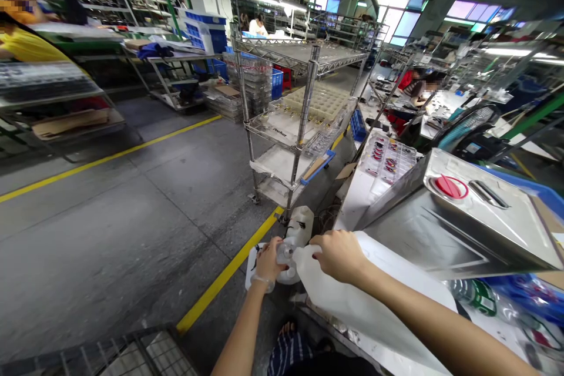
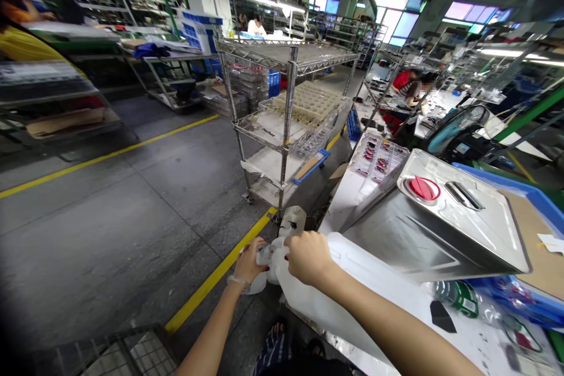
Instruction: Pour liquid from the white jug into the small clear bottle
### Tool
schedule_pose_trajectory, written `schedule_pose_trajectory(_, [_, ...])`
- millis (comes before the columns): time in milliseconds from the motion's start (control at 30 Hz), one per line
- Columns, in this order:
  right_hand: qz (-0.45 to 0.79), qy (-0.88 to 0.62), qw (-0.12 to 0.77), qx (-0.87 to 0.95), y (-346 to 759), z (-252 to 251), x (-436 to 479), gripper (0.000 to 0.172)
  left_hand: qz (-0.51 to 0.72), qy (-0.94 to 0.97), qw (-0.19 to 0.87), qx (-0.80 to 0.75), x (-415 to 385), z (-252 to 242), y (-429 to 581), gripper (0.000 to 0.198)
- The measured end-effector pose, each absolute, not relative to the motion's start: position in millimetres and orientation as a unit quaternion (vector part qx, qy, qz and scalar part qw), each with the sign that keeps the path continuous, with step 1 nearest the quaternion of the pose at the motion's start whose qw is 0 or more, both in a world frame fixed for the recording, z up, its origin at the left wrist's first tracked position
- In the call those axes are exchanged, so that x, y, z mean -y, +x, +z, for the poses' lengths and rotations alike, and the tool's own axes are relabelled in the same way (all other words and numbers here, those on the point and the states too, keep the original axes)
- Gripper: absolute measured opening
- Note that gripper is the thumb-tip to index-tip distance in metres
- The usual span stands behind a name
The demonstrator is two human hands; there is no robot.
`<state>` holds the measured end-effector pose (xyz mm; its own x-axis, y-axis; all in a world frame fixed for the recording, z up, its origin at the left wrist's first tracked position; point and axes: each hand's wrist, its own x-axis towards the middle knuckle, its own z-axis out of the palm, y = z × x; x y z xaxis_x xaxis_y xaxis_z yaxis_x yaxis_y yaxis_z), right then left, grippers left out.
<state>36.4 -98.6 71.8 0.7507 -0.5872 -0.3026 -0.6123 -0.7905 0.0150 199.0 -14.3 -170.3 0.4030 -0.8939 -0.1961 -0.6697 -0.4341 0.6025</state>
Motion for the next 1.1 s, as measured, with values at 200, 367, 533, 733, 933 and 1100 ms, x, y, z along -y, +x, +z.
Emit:
schedule_pose_trajectory(200, [0.144,-0.936,0.041,-0.318,36.5,70.6,99.3,0.029,-0.236,0.816,0.215,0.483,15.4,-174.3,198.4,0.039])
schedule_pose_trajectory(367, [0.144,-0.937,0.041,-0.317,36.6,70.1,98.7,0.027,-0.212,0.823,0.215,0.481,15.1,-174.8,198.1,0.040])
schedule_pose_trajectory(533, [0.152,-0.935,0.038,-0.318,37.8,69.5,98.7,0.027,-0.207,0.822,0.206,0.489,15.0,-172.9,199.8,0.039])
schedule_pose_trajectory(733, [0.161,-0.933,0.037,-0.319,40.6,66.5,99.4,0.027,-0.216,0.824,0.189,0.488,15.7,-170.5,199.9,0.042])
schedule_pose_trajectory(933, [0.154,-0.935,0.035,-0.317,42.6,63.8,98.7,0.027,-0.221,0.825,0.184,0.487,14.0,-171.0,200.1,0.043])
schedule_pose_trajectory(1100, [0.150,-0.936,0.034,-0.316,44.0,62.0,98.9,0.028,-0.220,0.824,0.189,0.488,13.2,-172.7,201.5,0.043])
